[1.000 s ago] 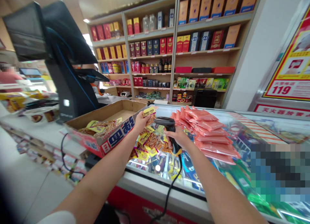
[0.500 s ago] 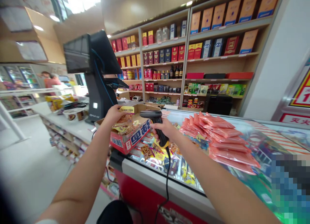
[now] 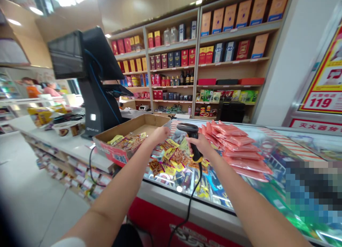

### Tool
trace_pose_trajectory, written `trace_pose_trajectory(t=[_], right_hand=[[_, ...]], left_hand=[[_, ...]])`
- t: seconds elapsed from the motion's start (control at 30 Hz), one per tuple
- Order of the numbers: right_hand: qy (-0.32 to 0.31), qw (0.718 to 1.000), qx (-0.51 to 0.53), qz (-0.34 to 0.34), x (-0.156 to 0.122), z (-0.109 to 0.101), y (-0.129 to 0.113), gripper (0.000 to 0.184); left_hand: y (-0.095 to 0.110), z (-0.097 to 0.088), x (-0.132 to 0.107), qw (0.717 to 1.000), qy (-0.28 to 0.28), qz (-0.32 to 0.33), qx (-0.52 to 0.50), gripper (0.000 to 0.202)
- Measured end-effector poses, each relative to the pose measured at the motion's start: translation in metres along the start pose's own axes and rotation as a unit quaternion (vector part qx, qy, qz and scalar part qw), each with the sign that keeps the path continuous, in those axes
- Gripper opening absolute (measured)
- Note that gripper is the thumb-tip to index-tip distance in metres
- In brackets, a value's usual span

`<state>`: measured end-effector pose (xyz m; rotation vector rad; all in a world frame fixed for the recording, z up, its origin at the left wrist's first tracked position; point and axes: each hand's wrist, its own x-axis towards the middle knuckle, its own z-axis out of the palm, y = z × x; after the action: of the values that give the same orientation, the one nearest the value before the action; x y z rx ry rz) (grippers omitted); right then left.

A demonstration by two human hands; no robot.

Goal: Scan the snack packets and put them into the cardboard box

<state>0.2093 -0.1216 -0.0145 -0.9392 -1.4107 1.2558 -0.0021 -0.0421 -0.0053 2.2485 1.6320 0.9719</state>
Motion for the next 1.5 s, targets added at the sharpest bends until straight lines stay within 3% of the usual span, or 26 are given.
trace_pose_trajectory(t=[0.1, 0.17, 0.27, 0.4, 0.47, 0.57, 0.67, 0.8, 0.87, 1.1, 1.27, 1.4, 1.5], right_hand=[[0.04, 0.999, 0.015, 0.001, -0.004, -0.021, 0.011, 0.032], [0.062, 0.998, 0.026, 0.003, -0.006, -0.028, 0.02, 0.032], [0.091, 0.995, 0.027, 0.0, -0.006, -0.032, 0.033, 0.033], [0.082, 0.997, 0.001, 0.009, -0.005, -0.028, 0.044, 0.033], [0.069, 0.997, -0.009, 0.014, -0.005, -0.025, 0.046, 0.033], [0.062, 0.998, -0.009, 0.02, -0.006, -0.022, 0.046, 0.032], [0.071, 0.997, 0.0, 0.026, -0.007, -0.022, 0.044, 0.033], [0.083, 0.996, 0.015, 0.01, -0.009, -0.022, 0.044, 0.031], [0.078, 0.997, 0.014, 0.015, -0.009, -0.022, 0.044, 0.03], [0.033, 0.997, 0.043, 0.059, -0.013, -0.019, 0.04, 0.031], [0.003, 0.997, 0.029, 0.074, -0.015, -0.02, 0.038, 0.031], [0.0, 0.997, 0.023, 0.078, -0.015, -0.021, 0.038, 0.032], [0.002, 0.997, 0.02, 0.08, -0.014, -0.021, 0.037, 0.034]], left_hand=[[-0.01, 0.042, 0.012, 0.998, -0.044, -0.037, 0.007, 0.007], [-0.02, 0.057, 0.014, 0.997, -0.059, -0.043, 0.003, 0.01], [-0.035, 0.068, 0.012, 0.996, -0.07, -0.053, 0.007, 0.03], [-0.049, 0.074, 0.011, 0.999, -0.009, -0.05, -0.004, 0.062], [-0.052, 0.078, 0.013, 0.998, 0.017, -0.058, -0.015, 0.065], [-0.052, 0.082, 0.019, 0.996, 0.026, -0.082, -0.029, 0.048], [-0.053, 0.08, 0.021, 0.989, -0.012, -0.117, -0.091, 0.024], [-0.054, 0.073, 0.019, 0.959, -0.08, -0.155, -0.221, 0.013], [-0.053, 0.072, 0.018, 0.947, -0.085, -0.145, -0.274, 0.01], [-0.04, 0.073, 0.016, 0.877, 0.025, -0.173, -0.447, 0.021], [-0.04, 0.073, 0.016, 0.831, 0.042, -0.184, -0.523, 0.032], [-0.043, 0.075, 0.015, 0.827, 0.039, -0.157, -0.539, 0.055], [-0.043, 0.076, 0.015, 0.834, 0.04, -0.142, -0.531, 0.059]])
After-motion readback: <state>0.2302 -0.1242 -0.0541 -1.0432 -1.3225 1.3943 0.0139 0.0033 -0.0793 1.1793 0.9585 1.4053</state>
